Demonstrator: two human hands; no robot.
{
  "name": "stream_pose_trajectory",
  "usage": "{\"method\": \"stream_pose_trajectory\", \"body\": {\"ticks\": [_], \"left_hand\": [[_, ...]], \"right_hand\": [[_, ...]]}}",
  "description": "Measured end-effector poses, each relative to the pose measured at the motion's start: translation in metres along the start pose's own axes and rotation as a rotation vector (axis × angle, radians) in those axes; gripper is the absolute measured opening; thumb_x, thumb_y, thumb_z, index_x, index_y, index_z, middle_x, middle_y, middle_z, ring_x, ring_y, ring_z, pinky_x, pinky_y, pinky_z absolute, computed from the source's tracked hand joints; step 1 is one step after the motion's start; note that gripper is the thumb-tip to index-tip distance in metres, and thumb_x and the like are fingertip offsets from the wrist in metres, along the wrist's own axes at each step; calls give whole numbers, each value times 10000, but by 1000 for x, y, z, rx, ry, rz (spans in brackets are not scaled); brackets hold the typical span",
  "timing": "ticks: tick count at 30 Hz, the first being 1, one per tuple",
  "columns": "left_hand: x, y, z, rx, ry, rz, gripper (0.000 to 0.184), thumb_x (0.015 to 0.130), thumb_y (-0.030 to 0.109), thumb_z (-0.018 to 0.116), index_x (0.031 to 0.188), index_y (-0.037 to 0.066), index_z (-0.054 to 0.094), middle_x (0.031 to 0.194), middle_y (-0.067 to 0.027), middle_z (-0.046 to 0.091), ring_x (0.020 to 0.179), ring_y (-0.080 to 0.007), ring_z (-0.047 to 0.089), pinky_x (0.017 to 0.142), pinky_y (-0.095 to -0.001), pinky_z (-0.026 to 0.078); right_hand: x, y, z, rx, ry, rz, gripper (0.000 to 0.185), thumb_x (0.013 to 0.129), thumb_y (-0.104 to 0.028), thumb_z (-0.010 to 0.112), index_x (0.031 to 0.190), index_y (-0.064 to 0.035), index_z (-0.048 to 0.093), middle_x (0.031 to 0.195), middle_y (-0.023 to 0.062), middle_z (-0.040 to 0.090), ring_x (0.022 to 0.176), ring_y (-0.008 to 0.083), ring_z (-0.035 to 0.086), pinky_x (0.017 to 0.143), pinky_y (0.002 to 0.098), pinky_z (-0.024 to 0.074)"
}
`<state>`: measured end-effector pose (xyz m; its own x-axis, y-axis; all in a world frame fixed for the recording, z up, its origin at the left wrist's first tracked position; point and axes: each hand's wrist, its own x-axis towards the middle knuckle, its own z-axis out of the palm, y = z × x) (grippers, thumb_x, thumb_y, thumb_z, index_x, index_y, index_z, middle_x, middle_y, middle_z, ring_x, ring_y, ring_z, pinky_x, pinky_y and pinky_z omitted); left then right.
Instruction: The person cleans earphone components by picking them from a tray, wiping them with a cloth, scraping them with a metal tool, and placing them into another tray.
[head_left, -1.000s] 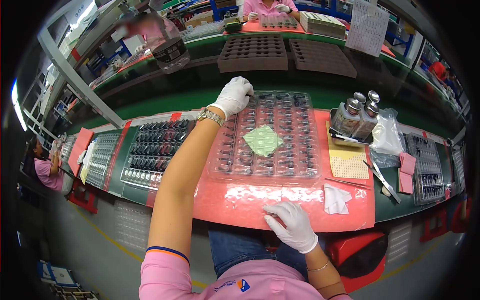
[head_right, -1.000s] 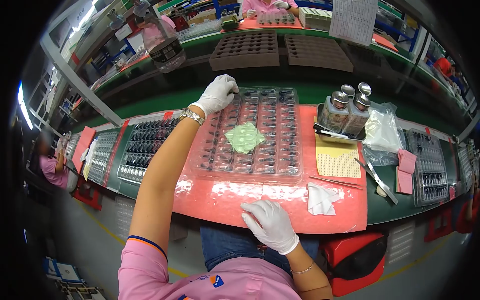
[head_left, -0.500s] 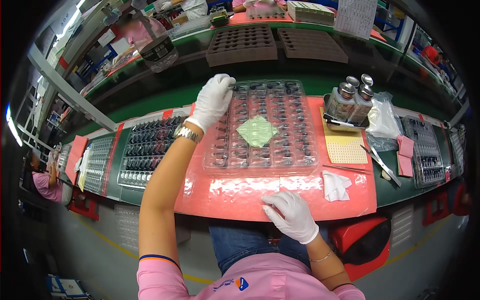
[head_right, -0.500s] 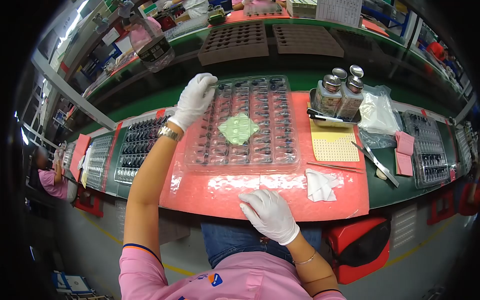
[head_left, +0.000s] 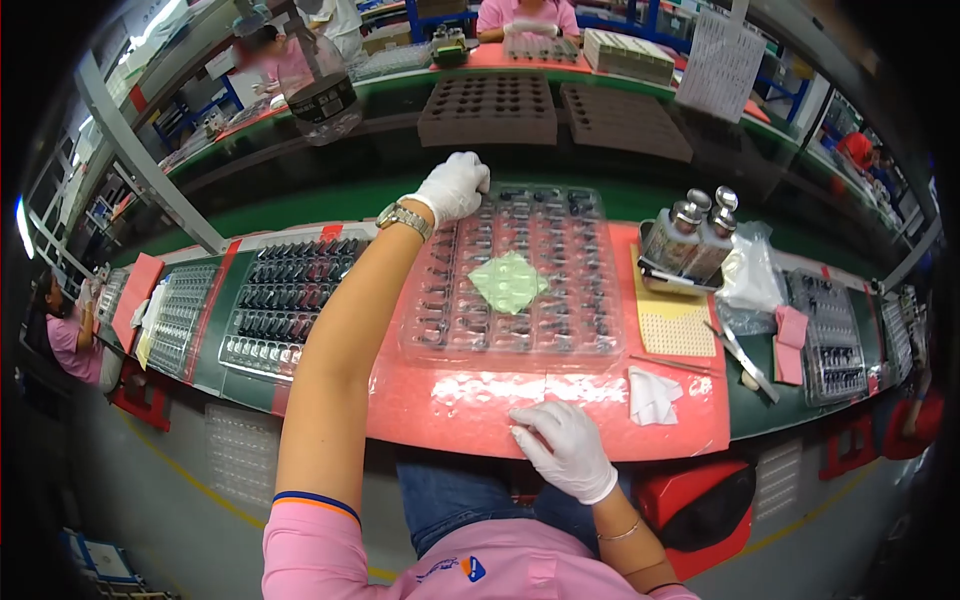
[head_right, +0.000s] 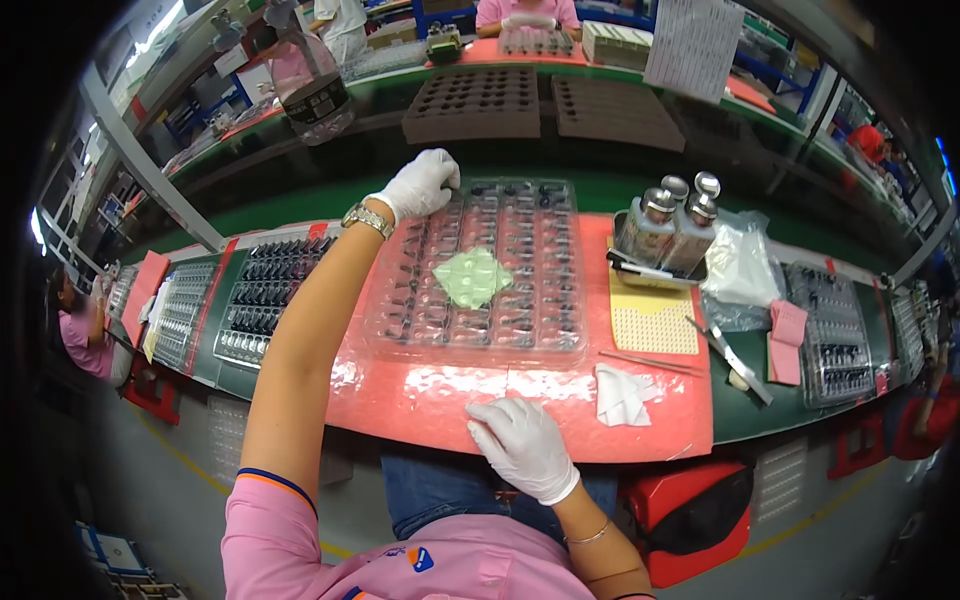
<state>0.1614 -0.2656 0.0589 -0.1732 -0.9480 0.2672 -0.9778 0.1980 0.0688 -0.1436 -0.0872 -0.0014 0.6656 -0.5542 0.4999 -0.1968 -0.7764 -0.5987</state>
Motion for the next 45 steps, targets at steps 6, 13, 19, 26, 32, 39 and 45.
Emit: {"method": "stream_pose_trajectory", "body": {"ticks": [6,13,19,26,32,39,45], "left_hand": [[-3,0,-8,-132,89,-13,137,722,63,578,850,46,533,910,-106,542,921,-250,519,773,-326,436],[-66,75,-43,-1201,350,-228,260,788,33,577,1024,19,468,935,-58,545,826,-114,561,708,-224,461],[-177,166,-36,-1061,369,-117,473,696,-40,661,1121,-3,456,928,-82,574,847,-137,578,726,-226,480],[-217,211,3,-1073,471,-93,518,670,-98,658,1128,-7,432,956,-127,575,876,-172,578,758,-288,479],[-223,217,14,-831,491,26,507,672,-113,648,1121,-3,442,963,-123,578,861,-167,579,752,-276,480],[-222,225,28,-1218,512,-326,502,703,-111,616,1158,-8,430,992,-112,564,895,-153,560,766,-258,469],[-218,220,25,-1517,422,-479,492,727,-112,582,1180,-6,420,1014,-105,549,942,-144,535,799,-245,450]], "right_hand": [[-1,-2,-1,13,5,-2,174,725,-72,616,895,-63,579,769,71,578,713,241,546,639,321,428],[-6,2,-8,194,1,112,201,754,-91,615,945,-48,570,814,75,578,739,197,555,685,282,433],[-1,-9,-14,871,283,497,301,774,-89,624,1047,-6,528,888,59,569,808,132,540,764,252,425],[-7,-10,-14,1116,269,561,356,763,-30,628,1092,-3,496,917,43,560,830,97,522,772,232,429],[-14,-10,-17,901,344,539,263,761,15,609,1007,1,520,873,38,561,785,94,531,741,231,436],[4,-1,-55,500,625,272,189,749,41,595,915,-7,518,808,29,543,722,75,512,656,208,437],[45,55,-83,572,447,579,213,752,4,604,945,-18,515,781,15,521,714,54,491,640,179,409]]}}
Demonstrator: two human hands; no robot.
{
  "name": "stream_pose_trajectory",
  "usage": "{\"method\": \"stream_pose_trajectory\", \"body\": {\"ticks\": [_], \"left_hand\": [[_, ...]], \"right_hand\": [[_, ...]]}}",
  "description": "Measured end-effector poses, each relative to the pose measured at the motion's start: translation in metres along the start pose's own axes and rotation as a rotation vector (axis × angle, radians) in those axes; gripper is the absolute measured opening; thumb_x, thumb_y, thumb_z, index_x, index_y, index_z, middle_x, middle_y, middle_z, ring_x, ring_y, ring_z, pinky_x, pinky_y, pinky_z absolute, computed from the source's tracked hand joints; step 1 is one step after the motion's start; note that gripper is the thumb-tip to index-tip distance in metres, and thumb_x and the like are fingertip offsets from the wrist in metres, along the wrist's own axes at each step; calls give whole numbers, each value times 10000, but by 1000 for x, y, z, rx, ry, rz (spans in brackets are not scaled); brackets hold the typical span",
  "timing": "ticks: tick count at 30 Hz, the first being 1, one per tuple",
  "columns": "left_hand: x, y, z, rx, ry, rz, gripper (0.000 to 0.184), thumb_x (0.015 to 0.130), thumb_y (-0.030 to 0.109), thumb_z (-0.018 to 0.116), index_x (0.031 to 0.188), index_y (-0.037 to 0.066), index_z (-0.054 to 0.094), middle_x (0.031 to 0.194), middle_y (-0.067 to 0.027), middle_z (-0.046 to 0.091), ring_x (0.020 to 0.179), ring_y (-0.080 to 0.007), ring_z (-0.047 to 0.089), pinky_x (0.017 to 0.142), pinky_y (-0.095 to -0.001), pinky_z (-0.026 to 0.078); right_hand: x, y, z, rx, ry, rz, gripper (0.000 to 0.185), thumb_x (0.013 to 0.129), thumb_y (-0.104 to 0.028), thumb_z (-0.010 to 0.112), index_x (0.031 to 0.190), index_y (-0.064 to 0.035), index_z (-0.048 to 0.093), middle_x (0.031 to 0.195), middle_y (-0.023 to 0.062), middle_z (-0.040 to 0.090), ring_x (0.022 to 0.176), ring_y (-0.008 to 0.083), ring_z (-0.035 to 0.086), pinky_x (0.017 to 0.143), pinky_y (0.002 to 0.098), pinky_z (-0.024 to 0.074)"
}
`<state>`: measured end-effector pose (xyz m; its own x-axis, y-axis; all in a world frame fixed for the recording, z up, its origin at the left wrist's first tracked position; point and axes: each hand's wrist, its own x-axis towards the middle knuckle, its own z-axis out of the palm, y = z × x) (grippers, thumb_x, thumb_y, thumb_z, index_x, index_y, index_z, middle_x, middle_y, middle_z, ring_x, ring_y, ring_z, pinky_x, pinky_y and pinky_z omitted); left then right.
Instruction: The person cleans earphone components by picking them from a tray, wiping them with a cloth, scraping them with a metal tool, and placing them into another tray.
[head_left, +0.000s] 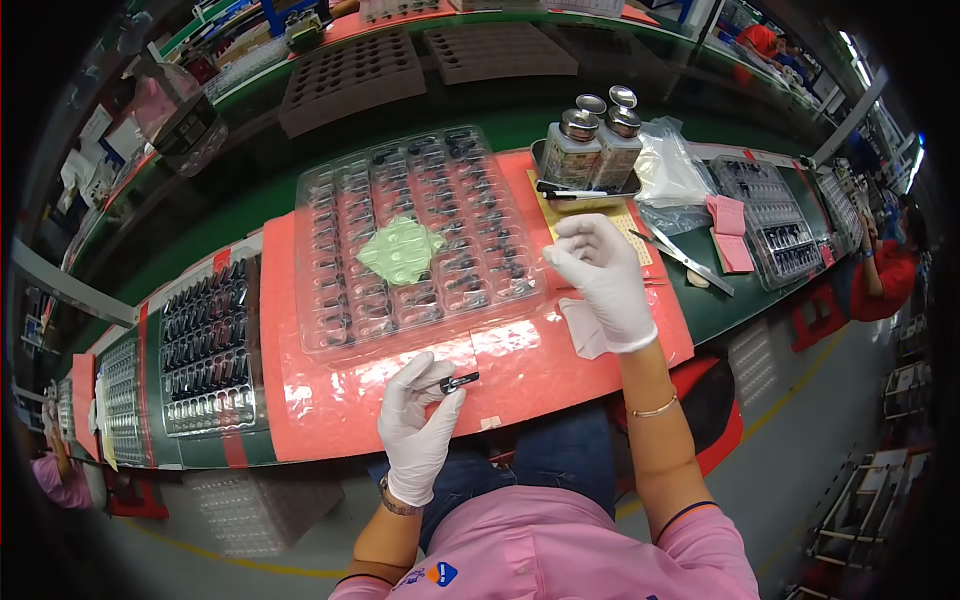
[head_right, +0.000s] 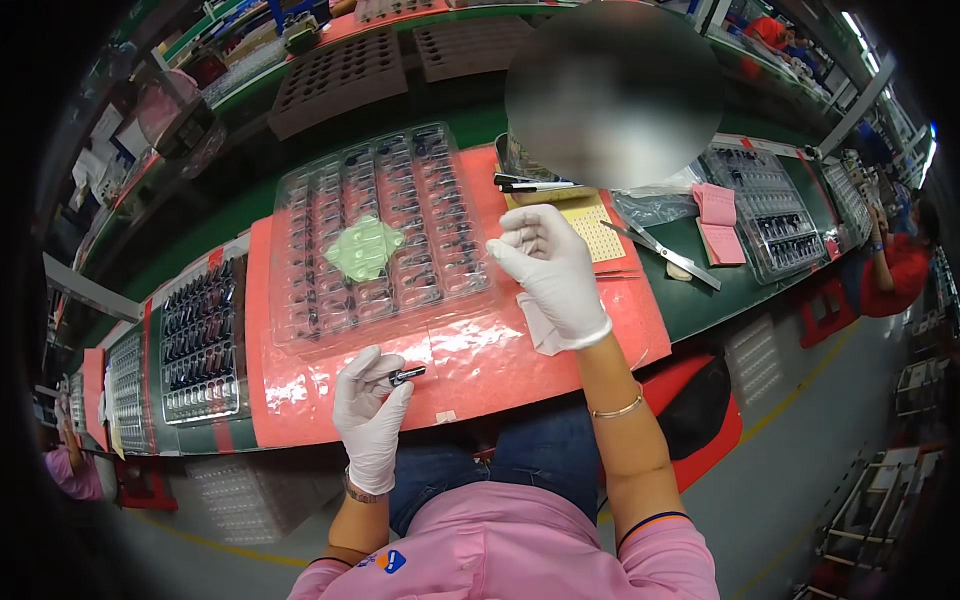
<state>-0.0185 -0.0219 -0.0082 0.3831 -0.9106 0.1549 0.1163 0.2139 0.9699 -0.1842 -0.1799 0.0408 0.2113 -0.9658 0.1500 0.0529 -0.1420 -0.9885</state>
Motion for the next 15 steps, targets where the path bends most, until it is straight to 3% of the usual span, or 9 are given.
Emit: {"method": "stream_pose_trajectory", "body": {"ticks": [6,9,15], "left_hand": [[2,6,-1,-63,9,-61,468,725,-117,572,1158,-2,436,1021,-104,549,950,-143,531,796,-241,450],[3,7,-2,-87,27,-82,437,722,-116,572,1128,2,460,1026,-104,548,960,-146,528,801,-240,447],[4,3,-5,-49,-9,-31,330,717,-111,595,1019,-2,515,1057,-114,538,974,-161,531,832,-266,437]], "right_hand": [[-1,11,-4,-246,-27,27,228,755,-34,616,966,-30,529,779,3,522,725,67,501,670,188,408],[-15,11,-16,-431,208,-353,195,735,-52,626,921,-37,571,780,17,534,730,120,523,687,236,415],[-58,15,-31,-814,46,-487,138,718,-43,612,856,-56,617,767,44,539,721,186,522,674,285,401]]}}
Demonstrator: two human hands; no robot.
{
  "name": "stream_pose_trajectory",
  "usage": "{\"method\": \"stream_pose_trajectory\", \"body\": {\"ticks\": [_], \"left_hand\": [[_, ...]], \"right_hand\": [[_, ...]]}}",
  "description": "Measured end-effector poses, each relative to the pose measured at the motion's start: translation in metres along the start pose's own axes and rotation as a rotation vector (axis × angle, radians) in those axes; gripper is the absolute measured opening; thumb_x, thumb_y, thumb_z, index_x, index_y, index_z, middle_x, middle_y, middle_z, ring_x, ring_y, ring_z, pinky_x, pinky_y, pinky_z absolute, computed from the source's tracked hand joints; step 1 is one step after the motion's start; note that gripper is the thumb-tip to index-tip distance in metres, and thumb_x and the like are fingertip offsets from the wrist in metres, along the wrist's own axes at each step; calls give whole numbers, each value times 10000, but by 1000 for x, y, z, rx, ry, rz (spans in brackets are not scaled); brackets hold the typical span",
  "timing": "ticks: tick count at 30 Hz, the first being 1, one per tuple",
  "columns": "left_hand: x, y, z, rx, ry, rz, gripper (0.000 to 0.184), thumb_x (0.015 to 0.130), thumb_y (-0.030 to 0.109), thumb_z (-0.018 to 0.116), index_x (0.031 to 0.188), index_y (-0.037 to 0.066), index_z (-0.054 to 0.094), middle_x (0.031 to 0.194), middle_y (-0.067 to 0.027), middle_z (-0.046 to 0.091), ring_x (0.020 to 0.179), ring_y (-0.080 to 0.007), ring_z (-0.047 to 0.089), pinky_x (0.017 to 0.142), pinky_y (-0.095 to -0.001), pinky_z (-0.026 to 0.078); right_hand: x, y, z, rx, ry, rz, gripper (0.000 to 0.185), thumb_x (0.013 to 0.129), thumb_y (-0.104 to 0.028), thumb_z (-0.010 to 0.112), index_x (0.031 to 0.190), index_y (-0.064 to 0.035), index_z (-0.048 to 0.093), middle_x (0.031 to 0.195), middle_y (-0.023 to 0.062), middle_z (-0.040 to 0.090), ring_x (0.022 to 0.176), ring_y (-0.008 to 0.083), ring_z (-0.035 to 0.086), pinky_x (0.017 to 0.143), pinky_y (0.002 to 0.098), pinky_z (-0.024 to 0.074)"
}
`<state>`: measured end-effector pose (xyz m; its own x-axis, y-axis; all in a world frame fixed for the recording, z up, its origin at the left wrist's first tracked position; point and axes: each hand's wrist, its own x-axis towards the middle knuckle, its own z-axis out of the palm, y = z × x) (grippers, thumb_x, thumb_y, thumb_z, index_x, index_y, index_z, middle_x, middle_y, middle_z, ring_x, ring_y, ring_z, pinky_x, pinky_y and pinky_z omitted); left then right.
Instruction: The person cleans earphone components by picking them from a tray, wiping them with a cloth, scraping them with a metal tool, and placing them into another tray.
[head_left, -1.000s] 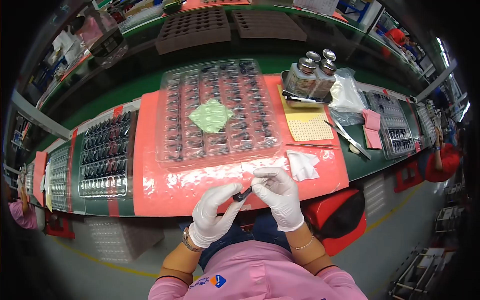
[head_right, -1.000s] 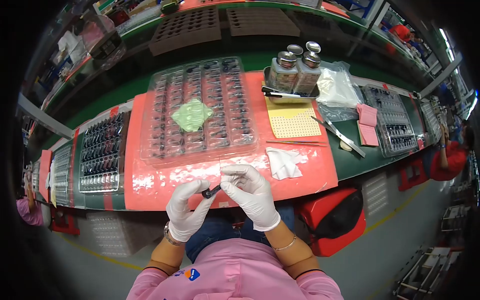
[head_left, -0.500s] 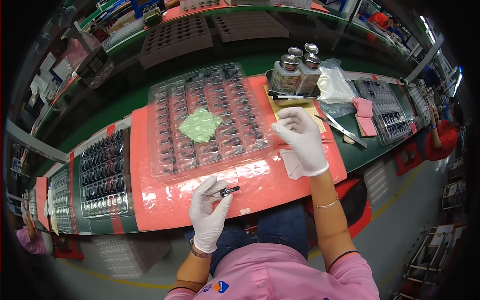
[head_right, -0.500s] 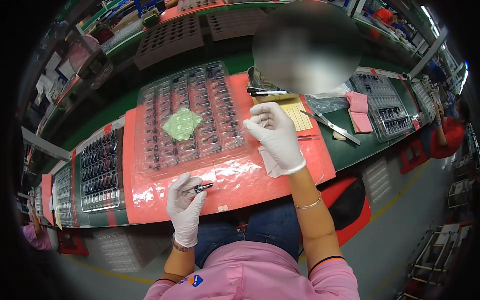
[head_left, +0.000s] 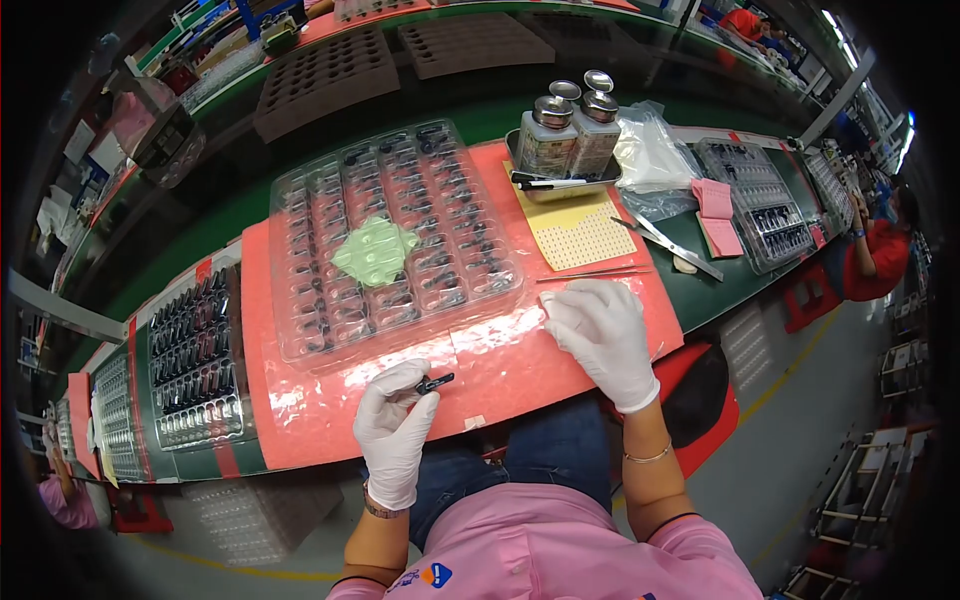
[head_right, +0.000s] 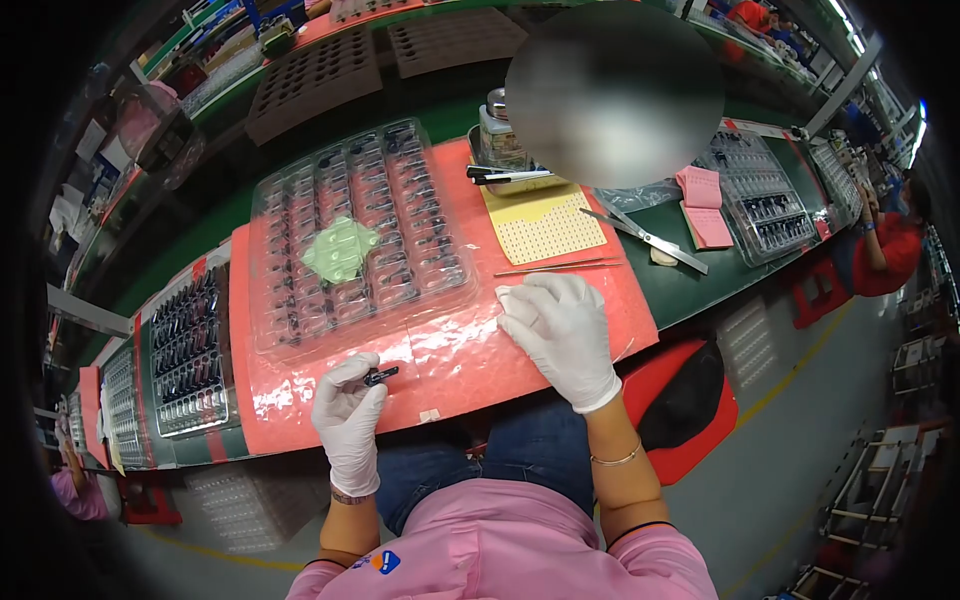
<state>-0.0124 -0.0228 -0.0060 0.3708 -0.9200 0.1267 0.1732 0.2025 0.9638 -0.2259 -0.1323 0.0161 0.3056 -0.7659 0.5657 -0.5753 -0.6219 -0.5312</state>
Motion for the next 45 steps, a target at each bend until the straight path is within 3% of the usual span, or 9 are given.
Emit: {"method": "stream_pose_trajectory", "body": {"ticks": [12,14,23,25,30,35,38,43,45], "left_hand": [[-1,4,1,-97,23,-45,310,716,-120,594,996,-10,521,1063,-117,535,969,-148,522,824,-256,437],[-6,4,-1,-93,48,-43,313,715,-121,595,997,-11,519,1063,-119,536,967,-145,522,822,-255,438],[-17,9,3,-138,42,-44,345,705,-123,602,1012,3,506,1049,-123,540,961,-153,531,824,-267,442],[-16,11,4,-135,25,-53,377,687,-120,613,1023,11,502,1031,-125,548,958,-168,535,838,-280,433],[-18,9,10,-111,-4,-41,460,722,-124,590,1142,3,452,1050,-132,539,963,-155,535,830,-290,459],[-17,-3,8,15,-95,165,587,736,-117,580,1259,10,344,1050,-143,535,944,-163,541,787,-312,508],[-19,0,11,132,-102,261,622,744,-119,570,1289,19,305,1050,-148,534,932,-173,545,766,-314,525],[-21,4,16,-16,-29,205,565,748,-134,553,1256,18,360,1052,-146,513,909,-189,553,790,-346,522],[-22,3,15,27,-33,210,504,743,-145,550,1207,7,425,1050,-143,502,907,-195,555,796,-356,519]], "right_hand": [[149,34,-10,-131,249,-219,110,799,-143,586,833,-44,619,681,56,526,701,155,540,599,293,412],[175,38,-11,-568,161,-288,149,809,-190,555,838,-60,620,731,75,550,747,222,548,638,335,423],[188,42,-16,-708,-69,-434,144,797,-177,541,857,-69,614,772,83,555,747,266,522,661,348,412],[169,21,-26,-483,77,-537,131,788,-99,530,879,-52,612,734,62,532,709,229,498,629,331,390],[68,-53,-11,-12,-43,-524,260,687,-46,590,938,-98,636,707,-11,499,635,139,443,612,312,347],[-2,-76,14,-14,-231,-537,315,633,-118,652,935,-210,635,723,-46,493,703,112,498,804,337,353],[-12,-71,22,-65,-145,-421,327,646,-124,650,960,-209,617,759,-56,480,733,107,507,908,357,304],[-12,-58,21,-41,-184,-335,256,714,-85,625,961,-147,597,789,-24,470,689,98,506,836,334,378],[-20,-63,22,436,-197,88,185,763,-73,594,946,-91,581,797,10,487,654,102,515,730,284,419]]}}
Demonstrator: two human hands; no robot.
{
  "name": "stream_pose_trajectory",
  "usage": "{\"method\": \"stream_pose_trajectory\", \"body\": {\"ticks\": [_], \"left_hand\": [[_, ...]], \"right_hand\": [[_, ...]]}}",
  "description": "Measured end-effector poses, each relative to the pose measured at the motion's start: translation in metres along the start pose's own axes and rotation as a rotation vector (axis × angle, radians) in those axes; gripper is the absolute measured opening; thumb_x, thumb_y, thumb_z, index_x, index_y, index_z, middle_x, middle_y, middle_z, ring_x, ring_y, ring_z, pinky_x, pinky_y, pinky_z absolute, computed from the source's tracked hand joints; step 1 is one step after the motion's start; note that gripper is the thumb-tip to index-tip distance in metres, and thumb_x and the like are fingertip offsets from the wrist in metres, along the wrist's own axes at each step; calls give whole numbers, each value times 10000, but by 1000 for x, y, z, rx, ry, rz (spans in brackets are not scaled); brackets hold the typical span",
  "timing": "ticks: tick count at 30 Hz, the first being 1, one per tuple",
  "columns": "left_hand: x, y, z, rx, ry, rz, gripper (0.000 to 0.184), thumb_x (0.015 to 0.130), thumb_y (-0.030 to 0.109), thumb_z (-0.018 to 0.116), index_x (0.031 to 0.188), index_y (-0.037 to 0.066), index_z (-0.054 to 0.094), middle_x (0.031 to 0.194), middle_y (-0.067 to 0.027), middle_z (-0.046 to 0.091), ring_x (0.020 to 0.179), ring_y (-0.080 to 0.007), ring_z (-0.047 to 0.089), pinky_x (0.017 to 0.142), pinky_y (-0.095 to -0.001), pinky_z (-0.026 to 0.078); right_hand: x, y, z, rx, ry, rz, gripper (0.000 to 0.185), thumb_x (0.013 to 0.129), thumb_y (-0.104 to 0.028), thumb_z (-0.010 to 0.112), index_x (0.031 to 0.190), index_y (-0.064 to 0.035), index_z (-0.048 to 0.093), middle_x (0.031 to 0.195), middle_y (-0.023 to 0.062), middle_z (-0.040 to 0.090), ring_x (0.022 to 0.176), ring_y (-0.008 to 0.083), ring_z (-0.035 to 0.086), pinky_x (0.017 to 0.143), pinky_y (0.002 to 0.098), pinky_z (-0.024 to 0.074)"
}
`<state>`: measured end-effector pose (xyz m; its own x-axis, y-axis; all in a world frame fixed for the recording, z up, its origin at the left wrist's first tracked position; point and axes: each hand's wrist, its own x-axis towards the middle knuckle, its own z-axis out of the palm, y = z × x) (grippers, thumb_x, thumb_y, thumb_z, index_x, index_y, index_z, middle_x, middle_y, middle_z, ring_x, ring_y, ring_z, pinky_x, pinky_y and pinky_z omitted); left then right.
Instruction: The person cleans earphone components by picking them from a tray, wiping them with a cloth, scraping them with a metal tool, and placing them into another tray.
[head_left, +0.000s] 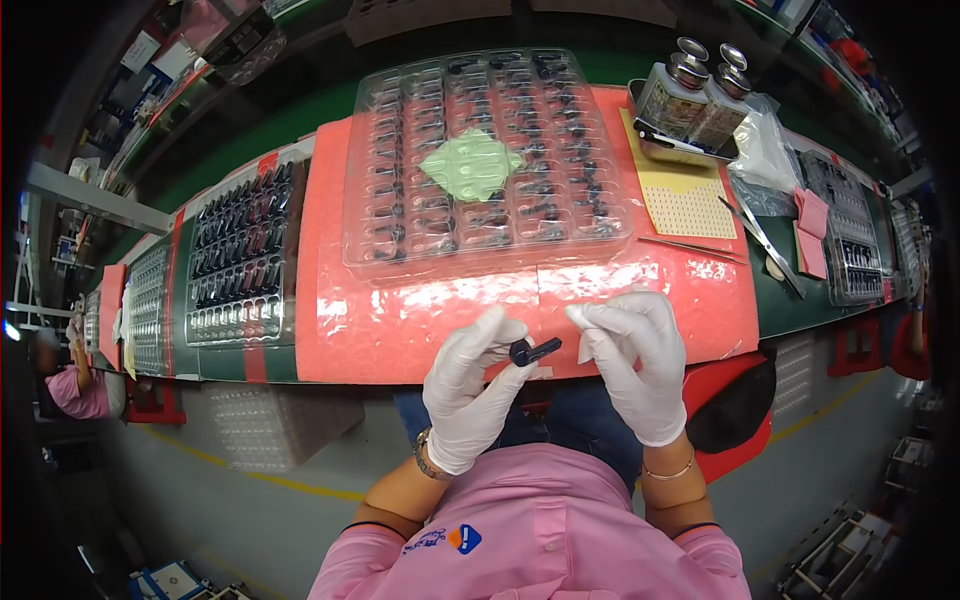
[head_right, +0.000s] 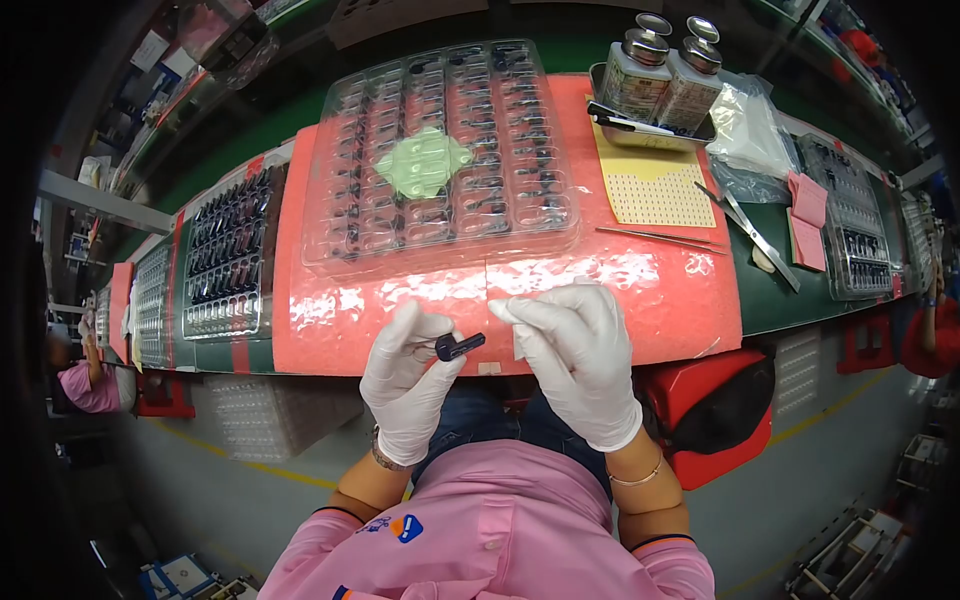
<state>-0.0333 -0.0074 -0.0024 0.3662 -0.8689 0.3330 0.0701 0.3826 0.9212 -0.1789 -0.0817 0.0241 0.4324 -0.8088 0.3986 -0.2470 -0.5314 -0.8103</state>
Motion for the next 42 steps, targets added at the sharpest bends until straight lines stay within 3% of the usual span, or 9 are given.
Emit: {"method": "stream_pose_trajectory", "body": {"ticks": [5,9,14,17,22,28,33,38,42], "left_hand": [[2,-3,-4,52,-97,32,379,731,-146,563,1085,-19,511,1048,-139,488,915,-192,554,795,-357,522],[1,3,-1,-141,-2,-150,306,713,-140,590,997,-37,539,1027,-131,503,894,-193,570,774,-314,522],[-2,7,-3,-162,-19,-314,292,701,-122,617,972,-46,542,972,-112,530,847,-186,592,759,-281,516],[-2,10,-3,-171,-7,-375,282,698,-113,626,960,-49,545,942,-100,543,828,-182,600,756,-275,513],[-1,10,-2,-178,-131,-404,260,712,-97,623,954,-43,544,937,-101,561,836,-171,598,752,-265,505],[3,6,1,-508,-99,-595,273,757,-57,597,1014,-29,510,928,-109,585,809,-157,594,738,-264,496],[5,12,2,-487,-40,-700,219,770,15,611,967,-7,518,859,-103,588,769,-160,567,668,-265,462],[5,9,4,-459,-40,-675,239,780,40,611,993,1,510,873,-107,587,778,-153,571,678,-251,471],[2,4,1,-472,-88,-630,258,797,45,591,1030,-6,492,911,-117,584,803,-149,576,709,-245,477]], "right_hand": [[-4,0,3,730,57,426,128,830,-83,538,932,-6,546,827,78,518,596,125,537,538,197,423],[-8,5,2,974,45,583,155,823,-94,547,933,14,537,849,83,534,588,130,536,527,206,416],[-4,1,3,1028,64,545,142,817,-49,538,938,24,523,846,85,531,576,120,519,522,213,417],[-4,-2,7,738,-119,280,136,824,-18,526,952,25,508,847,88,531,575,105,506,527,215,426],[-12,-8,13,574,-153,270,140,816,12,535,954,31,527,868,50,566,624,85,515,560,204,426],[-10,-6,12,852,31,426,105,846,-21,508,938,29,504,872,105,544,636,86,508,544,191,418],[-5,2,5,993,112,572,97,840,-25,518,925,21,507,842,97,549,634,94,512,546,203,426],[-8,-2,2,1026,30,576,112,829,-34,537,926,15,510,813,92,550,603,105,510,553,209,429],[-9,1,12,712,-41,353,115,821,-36,547,923,7,516,784,90,549,570,116,513,533,217,431]]}}
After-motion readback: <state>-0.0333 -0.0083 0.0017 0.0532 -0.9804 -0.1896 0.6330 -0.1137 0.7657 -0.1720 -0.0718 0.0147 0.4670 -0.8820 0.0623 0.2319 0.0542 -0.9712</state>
